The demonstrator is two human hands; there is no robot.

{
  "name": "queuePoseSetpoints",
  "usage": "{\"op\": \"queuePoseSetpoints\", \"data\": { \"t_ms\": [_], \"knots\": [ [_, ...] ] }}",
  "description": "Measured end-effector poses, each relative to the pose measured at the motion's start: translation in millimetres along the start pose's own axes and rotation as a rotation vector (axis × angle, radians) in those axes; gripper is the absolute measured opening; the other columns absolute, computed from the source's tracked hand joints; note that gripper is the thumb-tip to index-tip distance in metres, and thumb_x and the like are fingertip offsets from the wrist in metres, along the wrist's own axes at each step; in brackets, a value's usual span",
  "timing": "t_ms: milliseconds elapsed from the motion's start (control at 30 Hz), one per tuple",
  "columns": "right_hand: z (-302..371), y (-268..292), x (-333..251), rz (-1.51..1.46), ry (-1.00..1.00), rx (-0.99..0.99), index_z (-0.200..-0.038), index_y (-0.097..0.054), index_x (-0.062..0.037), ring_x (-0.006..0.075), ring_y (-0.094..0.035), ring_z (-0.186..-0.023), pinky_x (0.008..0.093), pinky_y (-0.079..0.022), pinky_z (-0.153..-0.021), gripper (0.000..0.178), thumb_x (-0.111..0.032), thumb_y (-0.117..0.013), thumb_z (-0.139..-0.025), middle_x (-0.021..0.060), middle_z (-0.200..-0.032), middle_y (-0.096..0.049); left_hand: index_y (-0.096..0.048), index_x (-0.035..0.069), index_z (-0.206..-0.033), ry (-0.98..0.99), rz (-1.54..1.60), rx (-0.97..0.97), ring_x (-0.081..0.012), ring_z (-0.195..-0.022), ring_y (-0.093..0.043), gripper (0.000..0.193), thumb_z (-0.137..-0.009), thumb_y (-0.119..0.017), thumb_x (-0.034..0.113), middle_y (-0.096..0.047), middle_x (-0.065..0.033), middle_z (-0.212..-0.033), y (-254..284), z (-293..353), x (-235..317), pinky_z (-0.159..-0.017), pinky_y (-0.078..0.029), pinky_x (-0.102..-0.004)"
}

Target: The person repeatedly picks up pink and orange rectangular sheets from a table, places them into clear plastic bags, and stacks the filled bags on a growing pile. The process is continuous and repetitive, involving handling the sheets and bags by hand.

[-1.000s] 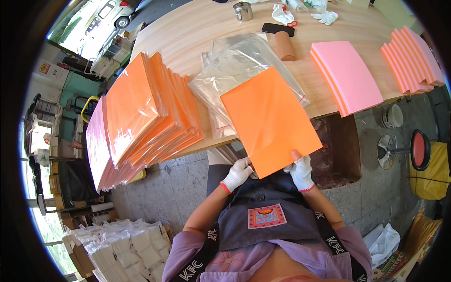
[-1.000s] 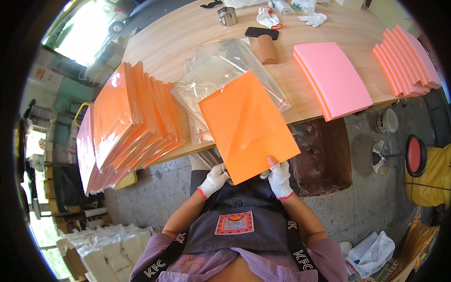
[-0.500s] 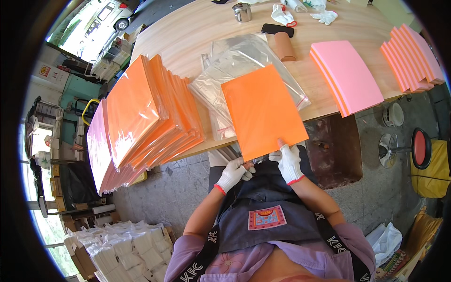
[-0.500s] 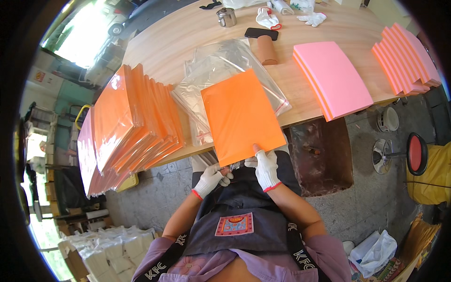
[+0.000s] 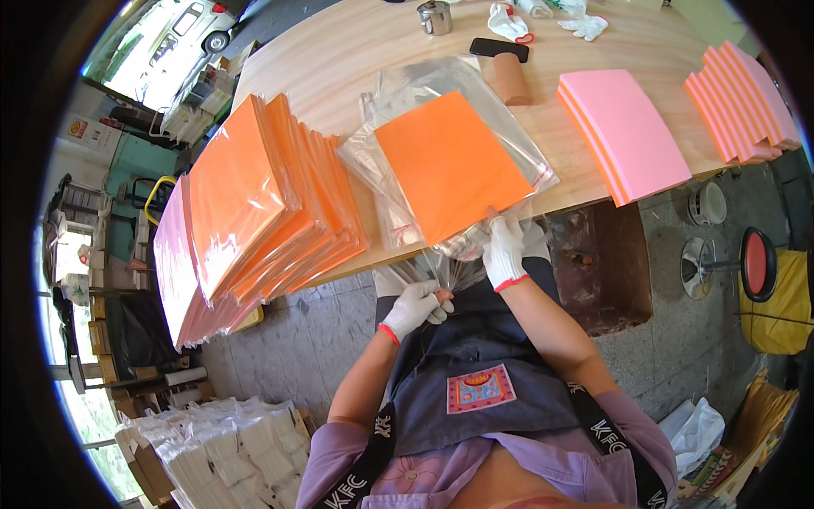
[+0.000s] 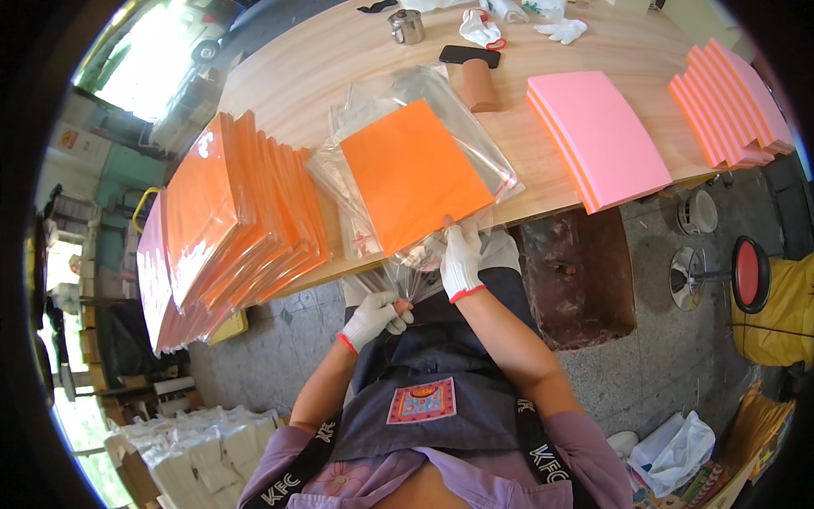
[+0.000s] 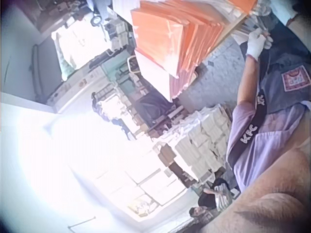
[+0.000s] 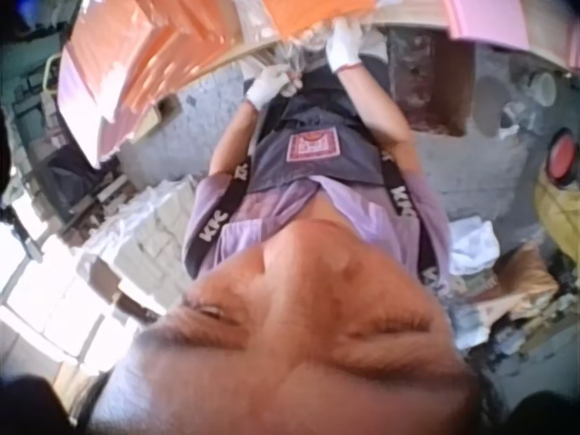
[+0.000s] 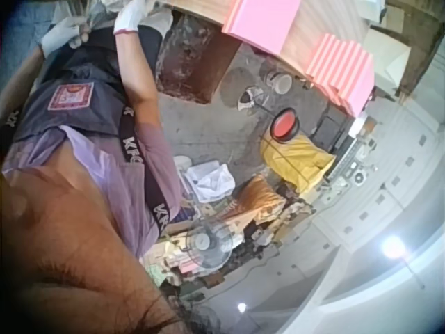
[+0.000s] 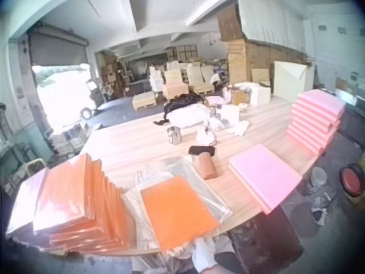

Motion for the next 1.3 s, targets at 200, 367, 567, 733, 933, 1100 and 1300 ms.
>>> {"op": "queuePoseSetpoints", "data": {
  "t_ms": [200,367,567,733,933,1100,1300],
  "knots": [
    [22,21,24,-0.084,-0.257,-0.206,-0.122,-0.054,-0.0016,0.0240,-0.067,-0.096,0.0389,-0.059,-0.072,0.027,-0.008,-0.057,-0.096,0.0131,-0.113,-0.065,-0.062,-0.002,-0.107,-0.059,0.090,0.132,-0.0154,-0.072,-0.067,0.024,-0.097,-0.061,0.020,-0.069,-0.0091,-0.089,8,2,1,-0.061,-0.055,-0.0270],
    [101,-19,2,0.783,-0.435,-0.777,-0.112,-0.062,-0.0040,0.0188,-0.067,-0.069,0.0318,-0.055,-0.060,0.019,-0.012,-0.061,-0.094,0.0079,-0.095,-0.071,-0.064,0.000,-0.109,-0.137,0.167,0.332,-0.0158,-0.076,-0.069,0.029,-0.099,-0.059,0.026,-0.070,-0.0091,-0.090,22,8,-11,-0.065,-0.057,-0.0269],
    [38,-101,-38,1.969,1.055,-0.999,-0.115,-0.063,-0.0154,0.0294,-0.058,-0.105,0.0400,-0.051,-0.087,0.039,-0.022,-0.071,-0.077,0.0042,-0.133,-0.054,-0.064,-0.001,-0.107,-0.159,0.265,0.320,-0.0165,-0.073,-0.069,0.033,-0.100,-0.058,0.031,-0.071,-0.0114,-0.092,21,13,-15,-0.063,-0.057,-0.0276],
    [28,-108,-25,2.006,0.915,-1.047,-0.111,-0.063,-0.0165,0.0282,-0.060,-0.101,0.0407,-0.052,-0.081,0.035,-0.023,-0.070,-0.078,0.0060,-0.124,-0.059,-0.062,-0.003,-0.110,-0.065,0.411,0.206,-0.0199,-0.076,-0.070,0.035,-0.101,-0.057,0.031,-0.071,-0.0133,-0.097,32,4,-35,-0.066,-0.058,-0.0282],
    [98,-65,34,1.902,0.928,-1.207,-0.091,-0.059,-0.0171,0.0245,-0.067,-0.069,0.0395,-0.052,-0.059,0.018,-0.033,-0.063,-0.085,0.0033,-0.073,-0.065,-0.060,-0.002,-0.110,-0.154,0.424,0.221,-0.0199,-0.078,-0.070,0.034,-0.101,-0.056,0.031,-0.071,-0.0138,-0.102,29,14,-34,-0.068,-0.058,-0.0292],
    [120,-80,47,2.022,1.002,-1.139,-0.088,-0.057,-0.0162,0.0214,-0.068,-0.060,0.0358,-0.051,-0.049,0.011,-0.027,-0.058,-0.088,0.0028,-0.064,-0.065,-0.063,-0.002,-0.106,-0.139,0.478,0.258,-0.0191,-0.077,-0.069,0.026,-0.100,-0.054,0.022,-0.070,-0.0121,-0.097,33,17,-36,-0.068,-0.058,-0.0287],
    [119,-74,31,1.656,0.789,-1.347,-0.086,-0.059,-0.0104,0.0269,-0.068,-0.060,0.0378,-0.051,-0.052,0.012,-0.022,-0.062,-0.086,0.0045,-0.067,-0.067,-0.061,-0.005,-0.107,-0.085,0.459,0.360,-0.0195,-0.075,-0.069,0.025,-0.098,-0.053,0.017,-0.070,-0.0146,-0.095,29,15,-35,-0.066,-0.058,-0.0295]
  ]
}}
Point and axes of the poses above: each hand's wrist, its own z-axis away from the middle knuckle, its own y-axis out of the back of the hand, x = y × z, the point moved 8 cm from there along -z, towards the middle knuckle
